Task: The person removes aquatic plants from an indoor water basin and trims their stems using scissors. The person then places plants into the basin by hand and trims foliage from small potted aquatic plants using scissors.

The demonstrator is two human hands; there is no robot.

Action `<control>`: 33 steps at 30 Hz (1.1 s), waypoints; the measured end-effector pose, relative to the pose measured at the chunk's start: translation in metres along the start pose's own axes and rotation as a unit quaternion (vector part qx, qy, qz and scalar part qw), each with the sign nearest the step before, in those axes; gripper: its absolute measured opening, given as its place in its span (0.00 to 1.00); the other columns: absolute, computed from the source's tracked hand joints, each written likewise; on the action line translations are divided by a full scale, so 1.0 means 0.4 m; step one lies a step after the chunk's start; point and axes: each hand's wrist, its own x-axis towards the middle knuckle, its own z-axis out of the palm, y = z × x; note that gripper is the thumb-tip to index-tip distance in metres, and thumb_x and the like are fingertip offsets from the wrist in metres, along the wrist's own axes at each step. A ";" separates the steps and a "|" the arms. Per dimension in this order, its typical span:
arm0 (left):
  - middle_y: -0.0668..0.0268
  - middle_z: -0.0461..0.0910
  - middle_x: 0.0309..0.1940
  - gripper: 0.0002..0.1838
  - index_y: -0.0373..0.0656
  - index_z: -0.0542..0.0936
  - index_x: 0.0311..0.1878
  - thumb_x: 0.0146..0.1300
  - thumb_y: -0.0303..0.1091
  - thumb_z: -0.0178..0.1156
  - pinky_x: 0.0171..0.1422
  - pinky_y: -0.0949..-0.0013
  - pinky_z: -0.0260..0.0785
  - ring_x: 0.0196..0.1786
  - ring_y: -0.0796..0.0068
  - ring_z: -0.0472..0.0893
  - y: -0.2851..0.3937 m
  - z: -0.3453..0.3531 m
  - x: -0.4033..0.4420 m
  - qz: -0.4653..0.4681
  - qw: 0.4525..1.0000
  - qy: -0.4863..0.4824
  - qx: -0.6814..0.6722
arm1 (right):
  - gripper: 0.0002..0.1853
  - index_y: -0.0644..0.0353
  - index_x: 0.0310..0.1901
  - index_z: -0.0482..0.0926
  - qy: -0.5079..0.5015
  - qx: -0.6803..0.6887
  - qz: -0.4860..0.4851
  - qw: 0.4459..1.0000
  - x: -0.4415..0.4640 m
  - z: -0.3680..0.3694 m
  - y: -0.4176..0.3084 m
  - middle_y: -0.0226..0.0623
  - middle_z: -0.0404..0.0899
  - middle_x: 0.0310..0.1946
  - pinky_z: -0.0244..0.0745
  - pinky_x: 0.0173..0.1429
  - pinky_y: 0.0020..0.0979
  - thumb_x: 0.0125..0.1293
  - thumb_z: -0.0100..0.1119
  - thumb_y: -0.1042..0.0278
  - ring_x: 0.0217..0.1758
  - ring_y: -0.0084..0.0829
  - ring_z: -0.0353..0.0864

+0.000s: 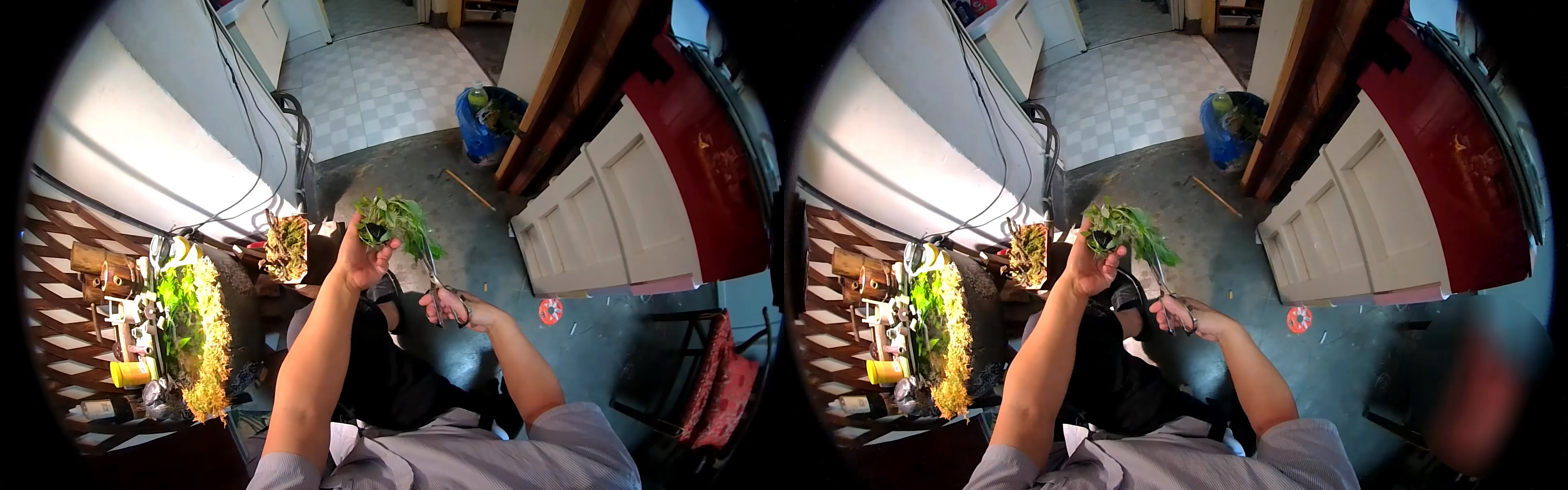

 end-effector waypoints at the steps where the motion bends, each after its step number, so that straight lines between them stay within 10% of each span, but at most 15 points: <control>1: 0.57 0.80 0.27 0.32 0.48 0.76 0.46 0.63 0.69 0.43 0.18 0.81 0.63 0.18 0.76 0.74 -0.001 -0.004 0.002 0.000 1.000 0.001 0.001 | 0.31 0.65 0.53 0.72 -0.001 0.012 0.013 1.000 0.006 -0.002 0.006 0.32 0.75 0.38 0.71 0.50 0.25 0.72 0.42 0.40 0.43 0.23 0.75; 9: 0.53 0.81 0.29 0.34 0.42 0.76 0.50 0.64 0.66 0.45 0.24 0.76 0.77 0.22 0.69 0.81 -0.001 -0.030 0.012 -0.017 0.998 -0.028 -0.054 | 0.36 0.62 0.54 0.72 -0.098 0.124 0.006 0.987 0.024 0.000 0.049 0.34 0.76 0.39 0.70 0.54 0.31 0.70 0.33 0.32 0.43 0.29 0.76; 23: 0.51 0.80 0.29 0.34 0.44 0.75 0.52 0.62 0.68 0.48 0.20 0.76 0.74 0.20 0.66 0.80 -0.008 -0.009 -0.013 -0.052 0.999 -0.001 -0.014 | 0.50 0.65 0.57 0.72 -0.158 0.182 0.012 0.970 0.117 -0.006 0.002 0.34 0.78 0.41 0.69 0.57 0.34 0.58 0.35 0.19 0.47 0.30 0.78; 27: 0.57 0.79 0.22 0.30 0.49 0.77 0.46 0.62 0.67 0.46 0.16 0.78 0.61 0.16 0.71 0.75 -0.003 0.019 -0.042 -0.059 0.997 0.014 0.048 | 0.48 0.65 0.52 0.74 -0.066 0.130 -0.038 0.988 0.130 -0.005 -0.030 0.32 0.78 0.34 0.70 0.47 0.29 0.60 0.34 0.20 0.39 0.28 0.77; 33: 0.51 0.80 0.25 0.31 0.46 0.74 0.52 0.63 0.65 0.47 0.16 0.74 0.67 0.20 0.65 0.81 0.012 -0.014 -0.046 -0.055 0.996 -0.008 0.073 | 0.33 0.62 0.39 0.76 0.085 0.065 -0.073 0.992 0.120 -0.014 -0.061 0.27 0.70 0.22 0.62 0.29 0.22 0.66 0.45 0.32 0.26 0.20 0.69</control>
